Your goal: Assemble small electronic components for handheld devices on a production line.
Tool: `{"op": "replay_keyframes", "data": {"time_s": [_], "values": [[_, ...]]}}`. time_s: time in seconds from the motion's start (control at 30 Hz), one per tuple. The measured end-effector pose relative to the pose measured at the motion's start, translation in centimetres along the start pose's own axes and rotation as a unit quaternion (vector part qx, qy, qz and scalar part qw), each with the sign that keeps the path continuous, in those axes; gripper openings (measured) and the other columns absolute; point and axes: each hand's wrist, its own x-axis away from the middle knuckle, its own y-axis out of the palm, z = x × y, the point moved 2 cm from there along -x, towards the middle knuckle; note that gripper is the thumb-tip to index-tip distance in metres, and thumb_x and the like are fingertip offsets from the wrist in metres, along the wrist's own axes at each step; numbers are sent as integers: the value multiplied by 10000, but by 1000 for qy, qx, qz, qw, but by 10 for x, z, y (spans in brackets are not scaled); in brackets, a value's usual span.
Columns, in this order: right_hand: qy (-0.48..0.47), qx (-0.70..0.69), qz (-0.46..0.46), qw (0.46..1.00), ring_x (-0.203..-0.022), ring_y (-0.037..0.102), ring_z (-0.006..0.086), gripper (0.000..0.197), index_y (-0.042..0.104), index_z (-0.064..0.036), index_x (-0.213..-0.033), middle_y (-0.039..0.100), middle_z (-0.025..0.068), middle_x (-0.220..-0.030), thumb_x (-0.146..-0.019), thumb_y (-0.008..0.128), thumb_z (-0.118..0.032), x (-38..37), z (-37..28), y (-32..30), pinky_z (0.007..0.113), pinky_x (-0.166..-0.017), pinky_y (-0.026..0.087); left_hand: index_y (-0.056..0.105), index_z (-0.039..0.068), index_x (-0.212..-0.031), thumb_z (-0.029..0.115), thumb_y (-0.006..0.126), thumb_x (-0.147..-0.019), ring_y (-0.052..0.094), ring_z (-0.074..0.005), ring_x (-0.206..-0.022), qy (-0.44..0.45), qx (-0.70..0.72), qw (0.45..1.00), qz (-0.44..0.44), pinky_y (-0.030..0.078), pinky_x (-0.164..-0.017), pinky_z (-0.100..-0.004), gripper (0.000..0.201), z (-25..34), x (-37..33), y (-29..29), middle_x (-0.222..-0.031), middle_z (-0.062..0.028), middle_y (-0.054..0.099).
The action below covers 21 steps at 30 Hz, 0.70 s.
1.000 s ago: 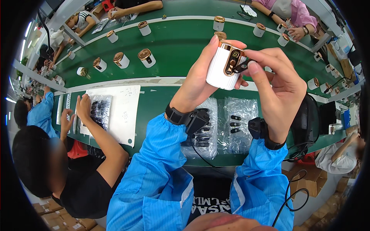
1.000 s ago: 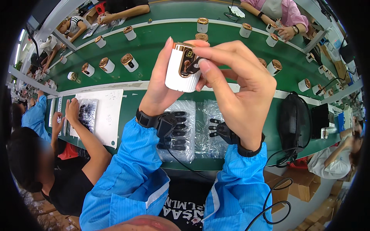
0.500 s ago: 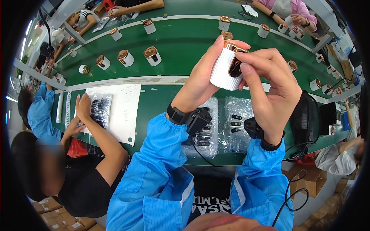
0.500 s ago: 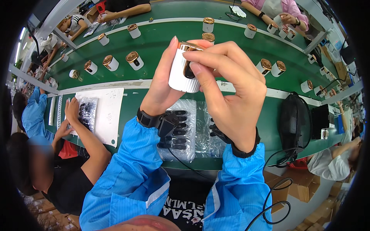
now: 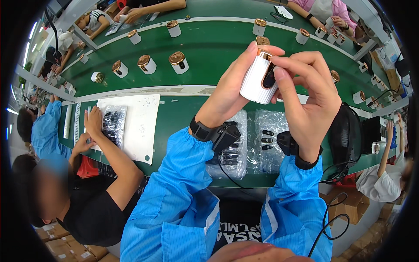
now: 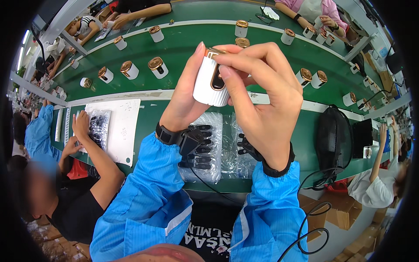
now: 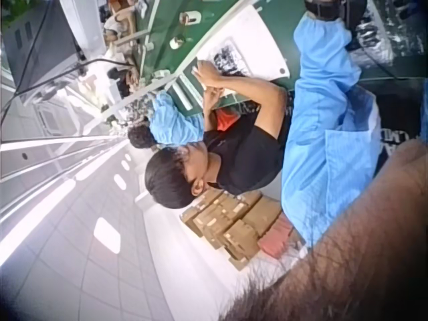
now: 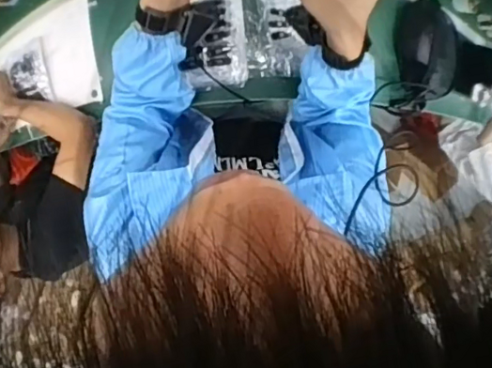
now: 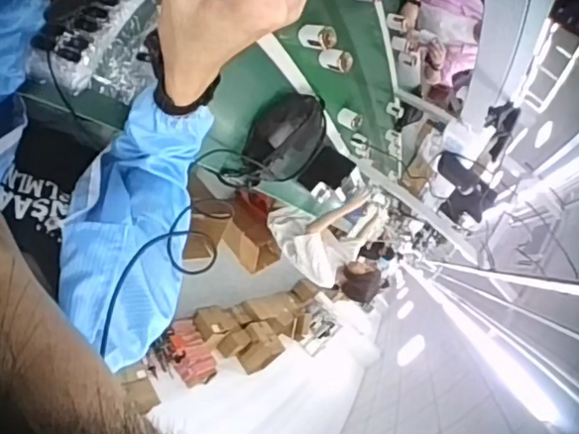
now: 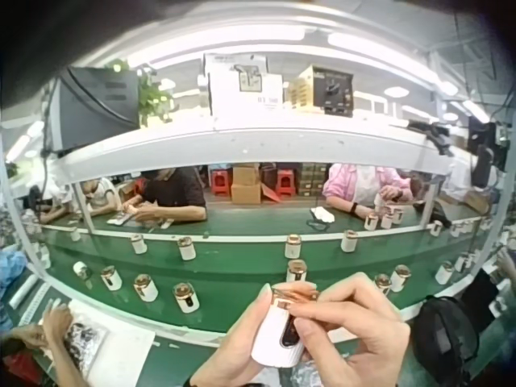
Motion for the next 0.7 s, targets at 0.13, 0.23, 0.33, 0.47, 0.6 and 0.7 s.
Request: {"op": "replay_keyframes", "data": {"time_s": [0.13, 0.23, 0.33, 0.47, 0.6, 0.7], "values": [[-44, 71, -9, 997, -887, 703, 160, 244, 771, -17, -1120, 702, 93, -1017, -883, 737, 33, -2, 13, -8, 253, -608, 567, 515, 73, -1425, 545, 348, -1124, 715, -186, -846, 4, -7, 1000, -2, 607, -652, -341, 584, 1, 2, 1, -1093, -93, 681], [19, 1, -118, 993, -927, 654, 127, 280, 676, 9, -1284, 682, 92, -1109, -1024, 623, -79, -6, 25, -10, 271, -750, 576, 498, 72, -1447, 519, 394, -1117, 717, -186, -849, -3, -2, 1000, -13, 608, -634, -338, 566, 1, 2, -3, -1109, -95, 680], [149, -118, -151, 970, -993, 661, 130, 321, 653, 5, -1320, 701, 71, -1100, -1027, 639, -126, -8, 36, -9, 285, -830, 561, 485, 66, -1464, 460, 472, -1110, 718, -180, -857, -18, 9, 999, -26, 608, -613, -330, 530, -2, 1, -7, -1127, -98, 679], [178, -161, -127, 962, -1031, 663, 131, 334, 647, 6, -1328, 713, 58, -1115, -1041, 640, -165, -9, 58, -9, 303, -939, 526, 472, 38, -1478, 347, 605, -1063, 708, -155, -833, 63, -195, 978, 38, 601, -589, -315, 534, -2, -1, -7, -1101, -95, 684], [153, -127, -133, 971, -1065, 631, 114, 342, 624, 15, -1367, 700, 57, -1183, -1082, 576, -168, -10, 64, -13, 294, -956, 500, 454, 13, -1499, 268, 690, -1009, 692, -130, -806, 114, -312, 942, 49, 594, -595, -303, 601, -2, -2, -8, -1052, -95, 690], [149, -119, -141, 971, -1070, 628, 113, 346, 624, 14, -1369, 700, 56, -1187, -1081, 583, -172, -10, 65, -14, 294, -961, 498, 439, -1, -1514, 306, 705, -1001, 681, -122, -783, 92, -355, 930, 19, 582, -599, -287, 654, 4, 1, -11, -1011, -96, 696]]}}
